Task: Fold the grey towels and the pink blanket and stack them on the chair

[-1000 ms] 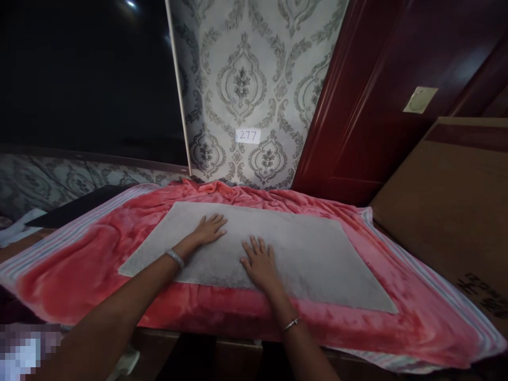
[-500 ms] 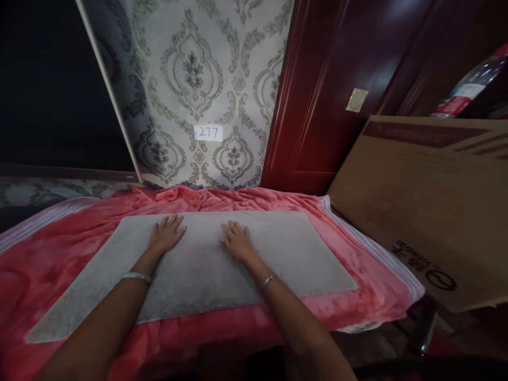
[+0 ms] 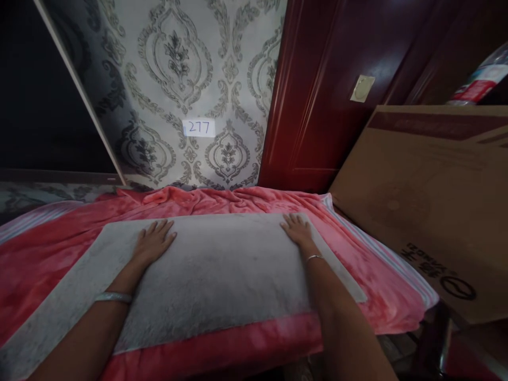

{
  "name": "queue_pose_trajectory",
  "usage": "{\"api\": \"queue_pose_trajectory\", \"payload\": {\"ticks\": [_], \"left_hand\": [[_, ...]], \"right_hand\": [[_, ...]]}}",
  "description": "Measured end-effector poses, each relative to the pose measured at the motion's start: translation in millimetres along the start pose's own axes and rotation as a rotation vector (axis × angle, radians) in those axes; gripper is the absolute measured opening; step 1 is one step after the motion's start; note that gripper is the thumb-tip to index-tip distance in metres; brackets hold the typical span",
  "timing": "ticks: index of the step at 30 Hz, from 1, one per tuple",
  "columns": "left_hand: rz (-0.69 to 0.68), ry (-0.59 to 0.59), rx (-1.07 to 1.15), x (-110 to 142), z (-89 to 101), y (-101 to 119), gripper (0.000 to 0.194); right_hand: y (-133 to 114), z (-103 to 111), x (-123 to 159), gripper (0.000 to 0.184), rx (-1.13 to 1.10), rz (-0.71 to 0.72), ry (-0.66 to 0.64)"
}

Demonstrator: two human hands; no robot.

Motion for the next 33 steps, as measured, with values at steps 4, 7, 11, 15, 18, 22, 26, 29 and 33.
{"api": "queue_pose_trajectory", "payload": {"ticks": [4,7,11,15,18,22,26,29,33], "left_hand": [[-0.005,0.016,0.017,0,-3.6,-3,0.066],[-0.002,0.02,0.021,1,-3.5,-3,0.066],[0.002,0.018,0.024,3,-1.2,0,0.065],[-0.003,0.035,0.043,7,-1.3,3,0.064],[-0.01,0.064,0.059,12,-2.8,6,0.062],[-0.016,0.077,0.081,18,-2.7,8,0.061],[-0.006,0.035,0.079,27,-0.2,-2,0.061],[0.049,0.036,0.076,42,3.7,-23,0.061],[0.164,0.066,0.071,77,13.3,-61,0.06]], "right_hand": [[68,-15,-14,0.063,-0.059,-0.177,0.019],[93,-16,-20,0.063,-0.104,-0.215,0.007],[77,-5,-9,0.067,-0.106,-0.236,-0.017],[24,-20,42,0.065,-0.002,0.035,0.176],[7,-52,85,0.065,0.031,0.171,0.108],[16,-73,103,0.074,0.025,0.135,0.145],[19,-72,98,0.08,-0.01,0.123,0.142],[17,-69,98,0.081,-0.033,0.118,0.136],[15,-68,101,0.078,-0.056,0.111,0.141]]}}
Point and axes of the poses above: each hand's wrist, its own x-axis away from the middle knuckle, its own z-axis out of the back of the hand, y = z × x, the point moved 2 cm from there along -x, towards the middle knuckle, and after that the axes turned 12 degrees about -z, right-handed, at the moved point
